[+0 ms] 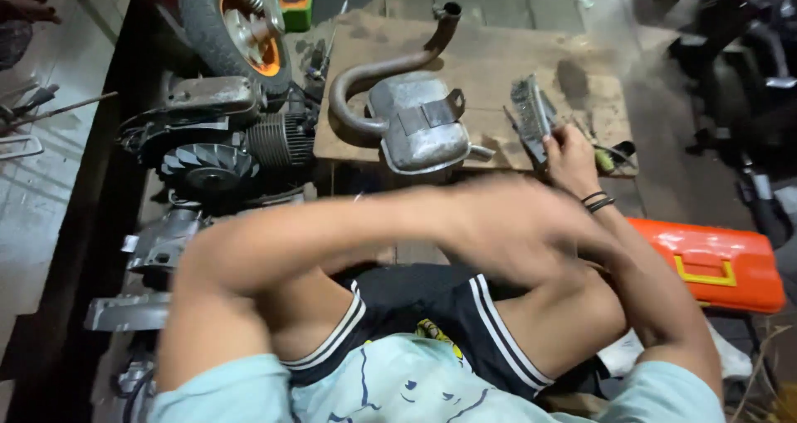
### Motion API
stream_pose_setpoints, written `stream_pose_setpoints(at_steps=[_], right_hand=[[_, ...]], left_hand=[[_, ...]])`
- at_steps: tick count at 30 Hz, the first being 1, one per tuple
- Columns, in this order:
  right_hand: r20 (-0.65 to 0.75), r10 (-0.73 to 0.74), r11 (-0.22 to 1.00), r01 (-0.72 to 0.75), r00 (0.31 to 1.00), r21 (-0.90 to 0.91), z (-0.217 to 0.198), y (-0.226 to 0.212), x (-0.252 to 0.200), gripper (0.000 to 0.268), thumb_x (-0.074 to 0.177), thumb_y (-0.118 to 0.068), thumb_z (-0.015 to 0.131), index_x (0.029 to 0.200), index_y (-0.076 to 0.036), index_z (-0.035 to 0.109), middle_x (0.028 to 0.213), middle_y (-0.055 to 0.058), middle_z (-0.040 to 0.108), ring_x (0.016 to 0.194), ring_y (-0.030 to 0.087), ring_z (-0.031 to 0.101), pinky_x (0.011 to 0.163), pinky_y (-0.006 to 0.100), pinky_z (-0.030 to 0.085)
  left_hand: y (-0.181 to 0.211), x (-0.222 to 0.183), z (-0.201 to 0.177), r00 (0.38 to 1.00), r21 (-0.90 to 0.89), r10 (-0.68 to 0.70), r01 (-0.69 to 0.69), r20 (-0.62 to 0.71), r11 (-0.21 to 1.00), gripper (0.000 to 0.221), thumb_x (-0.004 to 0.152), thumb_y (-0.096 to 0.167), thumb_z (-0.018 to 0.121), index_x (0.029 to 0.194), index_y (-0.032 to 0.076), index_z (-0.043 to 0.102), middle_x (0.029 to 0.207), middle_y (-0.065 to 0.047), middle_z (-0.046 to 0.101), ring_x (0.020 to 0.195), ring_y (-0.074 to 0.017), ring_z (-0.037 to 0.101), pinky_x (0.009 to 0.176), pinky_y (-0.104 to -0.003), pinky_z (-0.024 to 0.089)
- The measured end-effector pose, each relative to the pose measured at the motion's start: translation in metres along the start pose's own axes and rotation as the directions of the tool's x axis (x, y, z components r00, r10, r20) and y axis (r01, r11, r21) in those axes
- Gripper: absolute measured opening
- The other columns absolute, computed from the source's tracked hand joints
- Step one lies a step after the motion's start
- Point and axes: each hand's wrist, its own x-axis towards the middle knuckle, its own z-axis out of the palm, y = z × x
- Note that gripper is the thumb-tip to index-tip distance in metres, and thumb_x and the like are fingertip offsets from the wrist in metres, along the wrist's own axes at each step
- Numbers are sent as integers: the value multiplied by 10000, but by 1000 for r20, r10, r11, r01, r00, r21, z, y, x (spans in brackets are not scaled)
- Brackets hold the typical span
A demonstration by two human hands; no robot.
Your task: Cleaning a motorcycle exhaust pipe by scraping and brushing off rust and debris.
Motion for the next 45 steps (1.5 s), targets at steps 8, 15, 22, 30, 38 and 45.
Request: stream_pose_setpoints(at_steps=[8,15,22,30,38,45], right_hand=[[138,395,752,-406,908,519,-19,-44,24,123,1107,-159,499,1036,-61,475,841,122,564,584,255,671,477,377,532],[147,499,425,-389,854,818,5,-28,90,294,1002,-213,578,1258,-69,589,749,26,508,552,133,625,427,297,550],[222,551,281,-429,805,859,67,11,140,132,930,-225,665,960,-106,615,540,73,481,405,163,516,359,318,406],[99,490,465,-356,866,811,71,-37,115,246,1037,-166,591,1233,-23,553,817,60,549,584,116,585,510,230,496],[-305,3,1000,6,952,30,93,-9,133,247,1043,-202,675,1170,-5,598,989,226,670,929,435,698,787,491,564],[-15,-96,991,94,995,-92,76,-27,171,226,1018,-220,656,1128,-50,554,1013,183,729,967,377,729,816,493,590]], left_hand=[[-165,-147,-135,491,171,-693,861,-529,479,405,972,237,604,1343,78,631,1296,-140,688,1101,-286,676,913,-460,549],[-288,-155,-136,525,335,-676,851,-517,405,277,892,386,693,1067,173,711,1038,-100,735,1028,-335,709,857,-489,560],[-271,-135,-155,509,257,-772,860,-380,441,384,944,358,618,1268,161,679,1209,-131,712,1165,-357,661,979,-490,529],[-297,-185,-137,499,292,-796,862,-342,415,444,942,389,608,1352,222,640,1216,-101,696,1184,-332,652,995,-474,527],[-262,-226,-129,535,18,-732,812,-421,583,428,909,358,680,1297,176,670,1114,-101,728,1000,-309,724,860,-435,580],[-249,-265,-127,458,-137,-734,795,-502,590,448,899,326,719,1319,174,680,1095,-93,741,1007,-316,724,842,-409,601]])
